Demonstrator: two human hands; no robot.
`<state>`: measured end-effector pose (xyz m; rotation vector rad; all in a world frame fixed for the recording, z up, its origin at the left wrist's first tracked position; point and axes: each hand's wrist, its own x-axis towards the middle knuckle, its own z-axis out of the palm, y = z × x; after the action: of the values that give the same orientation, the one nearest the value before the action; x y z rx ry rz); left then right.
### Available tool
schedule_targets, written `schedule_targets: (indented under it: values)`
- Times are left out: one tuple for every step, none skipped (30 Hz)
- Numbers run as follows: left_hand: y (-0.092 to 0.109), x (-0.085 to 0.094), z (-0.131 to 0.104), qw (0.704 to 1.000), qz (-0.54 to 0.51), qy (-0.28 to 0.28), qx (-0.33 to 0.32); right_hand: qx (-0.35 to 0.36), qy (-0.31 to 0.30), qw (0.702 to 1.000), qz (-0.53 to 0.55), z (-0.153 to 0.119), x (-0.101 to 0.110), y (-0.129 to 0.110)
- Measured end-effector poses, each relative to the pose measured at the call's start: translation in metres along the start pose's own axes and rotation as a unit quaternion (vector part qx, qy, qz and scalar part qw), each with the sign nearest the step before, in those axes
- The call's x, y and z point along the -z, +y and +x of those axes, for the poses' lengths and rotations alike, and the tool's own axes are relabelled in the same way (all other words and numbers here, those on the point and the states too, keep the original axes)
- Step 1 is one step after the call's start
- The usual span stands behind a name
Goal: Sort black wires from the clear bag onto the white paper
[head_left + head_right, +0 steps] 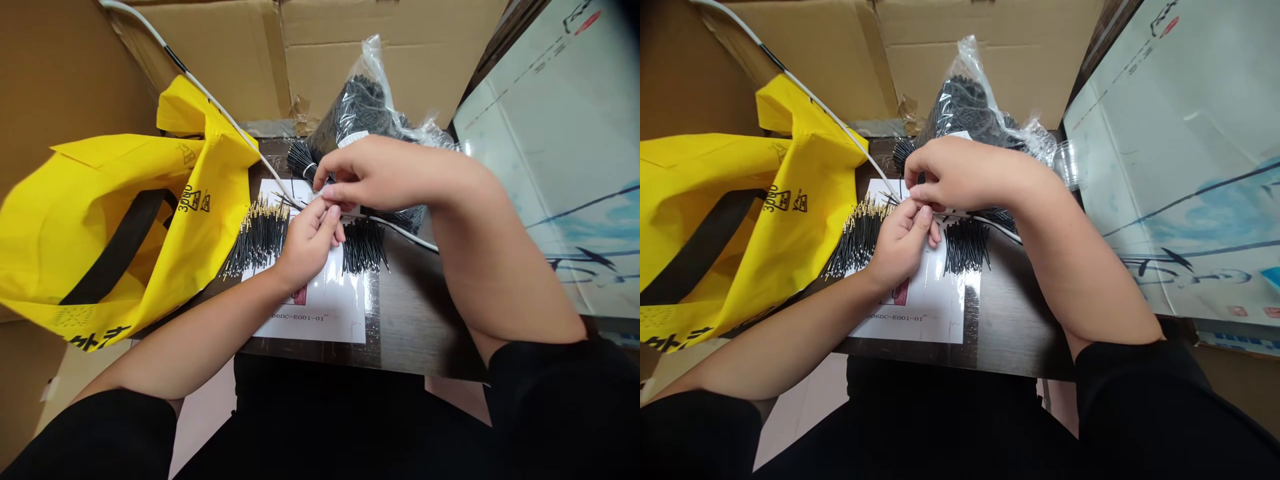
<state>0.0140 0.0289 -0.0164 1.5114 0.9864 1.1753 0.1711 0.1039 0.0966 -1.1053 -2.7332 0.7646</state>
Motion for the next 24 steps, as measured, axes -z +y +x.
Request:
schedule_targets:
  values:
    - [0.000,-0.001,0.000,1.000,-0.011,-0.009,-0.002,-0.024,0.023,0.999,0.003,-0.001,0.003,0.004]
    - [0.001,-0.001,-0.001,1.000,-0.020,-0.019,-0.004,-0.058,0.054,0.997,0.002,-0.002,0.007,0.010]
    - [0.001,-0.002,-0.001,0.999,-0.027,-0.029,-0.006,-0.097,0.090,0.991,-0.009,-0.002,0.010,0.018]
    - [0.002,-0.002,-0.002,0.999,-0.030,-0.039,-0.008,-0.143,0.129,0.981,-0.033,-0.003,0.012,0.028]
    - [0.002,-0.003,-0.003,0.998,-0.031,-0.048,-0.012,-0.172,0.157,0.970,-0.064,-0.004,0.014,0.040]
    - [0.003,-0.003,-0.003,0.998,-0.029,-0.058,-0.018,-0.196,0.180,0.957,-0.111,-0.004,0.015,0.052]
    - [0.003,-0.003,-0.003,0.997,-0.025,-0.068,-0.024,-0.219,0.191,0.944,-0.159,-0.004,0.014,0.064]
    - [0.004,-0.003,-0.004,0.996,-0.017,-0.081,-0.032,-0.235,0.192,0.937,-0.175,-0.004,0.012,0.075]
    - [0.005,-0.003,-0.004,0.995,-0.004,-0.095,-0.041,-0.249,0.184,0.933,-0.184,-0.003,0.010,0.085]
    - [0.006,-0.003,-0.005,0.993,0.018,-0.108,-0.053,-0.260,0.175,0.931,-0.188,-0.002,0.007,0.094]
    - [0.008,-0.002,-0.005,0.989,0.047,-0.122,-0.071,-0.267,0.168,0.931,-0.186,-0.001,0.004,0.100]
    - [0.009,-0.002,-0.006,0.983,0.081,-0.135,-0.093,-0.272,0.161,0.930,-0.187,0.000,0.001,0.104]
    - [0.011,-0.002,-0.007,0.975,0.114,-0.149,-0.119,-0.277,0.157,0.929,-0.190,0.001,-0.001,0.107]
    - [0.012,-0.002,-0.008,0.965,0.141,-0.165,-0.146,-0.280,0.152,0.928,-0.193,0.002,-0.002,0.109]
    - [0.014,-0.002,-0.010,0.955,0.163,-0.180,-0.173,-0.284,0.147,0.927,-0.196,0.002,-0.003,0.110]
    - [0.014,-0.002,-0.011,0.945,0.176,-0.193,-0.198,-0.286,0.137,0.926,-0.202,0.002,-0.003,0.111]
    - [0.015,-0.003,-0.012,0.936,0.185,-0.203,-0.220,-0.288,0.126,0.926,-0.211,0.002,-0.002,0.111]
    - [0.015,-0.003,-0.013,0.929,0.190,-0.209,-0.237,-0.288,0.115,0.924,-0.222,0.002,-0.001,0.112]
    - [0.014,-0.003,-0.014,0.925,0.194,-0.213,-0.249,-0.291,0.105,0.922,-0.233,0.002,0.000,0.113]
    - [0.014,-0.004,-0.015,0.922,0.195,-0.214,-0.257,-0.297,0.093,0.918,-0.244,0.002,0.001,0.113]
    - [0.013,-0.004,-0.015,0.921,0.195,-0.214,-0.261,-0.305,0.081,0.914,-0.254,0.001,0.002,0.114]
    - [0.013,-0.004,-0.015,0.920,0.195,-0.215,-0.262,-0.313,0.070,0.911,-0.261,0.001,0.003,0.114]
    - [0.012,-0.003,-0.015,0.920,0.196,-0.215,-0.262,-0.321,0.061,0.908,-0.263,0.001,0.003,0.115]
    - [0.012,-0.003,-0.015,0.920,0.196,-0.215,-0.262,-0.327,0.052,0.905,-0.266,0.001,0.004,0.115]
